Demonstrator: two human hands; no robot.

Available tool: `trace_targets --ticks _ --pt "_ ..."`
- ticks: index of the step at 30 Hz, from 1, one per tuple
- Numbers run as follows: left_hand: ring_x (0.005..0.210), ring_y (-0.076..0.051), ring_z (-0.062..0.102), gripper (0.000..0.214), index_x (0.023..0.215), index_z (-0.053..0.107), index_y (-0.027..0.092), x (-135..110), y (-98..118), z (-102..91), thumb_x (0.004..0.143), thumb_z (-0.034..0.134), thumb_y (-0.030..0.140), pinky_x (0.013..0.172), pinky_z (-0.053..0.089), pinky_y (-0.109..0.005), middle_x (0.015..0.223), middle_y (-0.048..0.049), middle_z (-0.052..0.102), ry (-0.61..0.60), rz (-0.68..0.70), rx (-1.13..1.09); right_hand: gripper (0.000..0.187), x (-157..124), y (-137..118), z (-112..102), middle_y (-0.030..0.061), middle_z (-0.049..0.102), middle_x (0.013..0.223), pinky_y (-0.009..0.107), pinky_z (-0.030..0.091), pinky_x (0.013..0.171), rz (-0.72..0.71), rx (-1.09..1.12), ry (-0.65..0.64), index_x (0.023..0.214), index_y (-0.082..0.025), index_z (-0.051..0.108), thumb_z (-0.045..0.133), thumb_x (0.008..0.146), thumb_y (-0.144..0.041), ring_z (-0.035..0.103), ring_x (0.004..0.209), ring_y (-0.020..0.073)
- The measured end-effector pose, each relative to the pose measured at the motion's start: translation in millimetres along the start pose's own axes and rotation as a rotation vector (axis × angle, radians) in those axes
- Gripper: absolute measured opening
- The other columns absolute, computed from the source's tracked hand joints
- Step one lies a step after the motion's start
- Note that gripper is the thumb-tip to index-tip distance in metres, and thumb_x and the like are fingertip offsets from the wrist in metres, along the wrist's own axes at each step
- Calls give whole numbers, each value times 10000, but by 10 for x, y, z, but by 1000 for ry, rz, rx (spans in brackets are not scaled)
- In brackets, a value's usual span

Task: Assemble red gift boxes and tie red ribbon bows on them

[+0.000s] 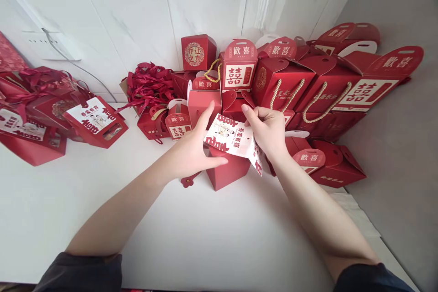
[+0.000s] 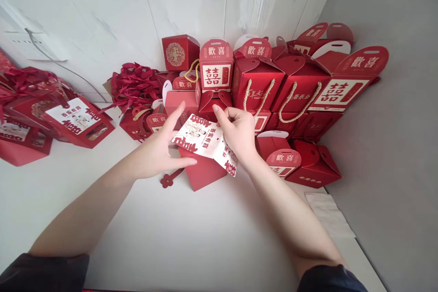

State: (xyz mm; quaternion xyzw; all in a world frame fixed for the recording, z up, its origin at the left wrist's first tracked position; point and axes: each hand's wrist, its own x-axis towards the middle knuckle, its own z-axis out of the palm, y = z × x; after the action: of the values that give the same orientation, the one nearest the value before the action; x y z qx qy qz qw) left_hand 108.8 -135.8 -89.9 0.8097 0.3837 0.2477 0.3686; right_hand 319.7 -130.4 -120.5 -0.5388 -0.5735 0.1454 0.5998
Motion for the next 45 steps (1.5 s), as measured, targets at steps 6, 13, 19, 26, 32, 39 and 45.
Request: trace_targets --ticks 6,13,19,26,32,39,45 --pt "1183 -266 593 587 1350 526 276 157 -128 11 786 682 243 1027 468 -397 1343 -50 591 15 74 -35 404 57 -18 -106 12 613 614 269 401 570 58 8 -194 696 -171 653 665 796 -563 522 577 132" --pt "1122 -265 635 569 1378 496 296 235 -219 -128 829 640 334 953 498 -406 1250 -55 659 -159 -35 -27 555 154 -55 -449 73 710 1123 345 539 847 264 286 -764 1199 -204 640 805 700 -381 664 1005 228" --pt "1063 -261 659 470 1276 591 256 210 -211 -135 819 621 359 895 517 -358 1168 -61 702 -216 -67 70 278 134 -193 -601 38 738 917 312 512 676 75 -183 -664 984 -212 726 729 776 -396 670 789 209" --pt "977 -239 678 533 1331 534 284 189 -188 -121 813 624 377 812 508 -319 1118 -56 713 -227 -69 146 132 30 -260 -507 42 676 979 306 455 764 -172 -435 -722 904 -223 723 658 838 -318 625 859 191" --pt "858 -254 668 341 1009 676 257 169 -189 -127 700 712 396 668 462 -284 962 -26 726 -274 -89 321 170 47 -190 -403 15 731 878 284 444 680 -48 -377 -957 895 -217 717 588 876 -327 639 758 175" --pt "899 -234 652 311 1086 648 273 107 -59 -148 813 601 413 672 442 -266 1022 -24 695 -287 4 313 203 19 -195 -402 -11 684 711 274 388 608 -110 -451 -941 801 -208 684 541 897 -314 568 625 146" --pt "725 -214 664 308 1108 616 264 128 -93 -123 897 488 450 623 434 -272 821 -22 698 -353 -46 253 292 11 -263 -421 10 695 754 281 387 637 -168 -392 -954 884 -218 709 458 954 -350 584 654 160"
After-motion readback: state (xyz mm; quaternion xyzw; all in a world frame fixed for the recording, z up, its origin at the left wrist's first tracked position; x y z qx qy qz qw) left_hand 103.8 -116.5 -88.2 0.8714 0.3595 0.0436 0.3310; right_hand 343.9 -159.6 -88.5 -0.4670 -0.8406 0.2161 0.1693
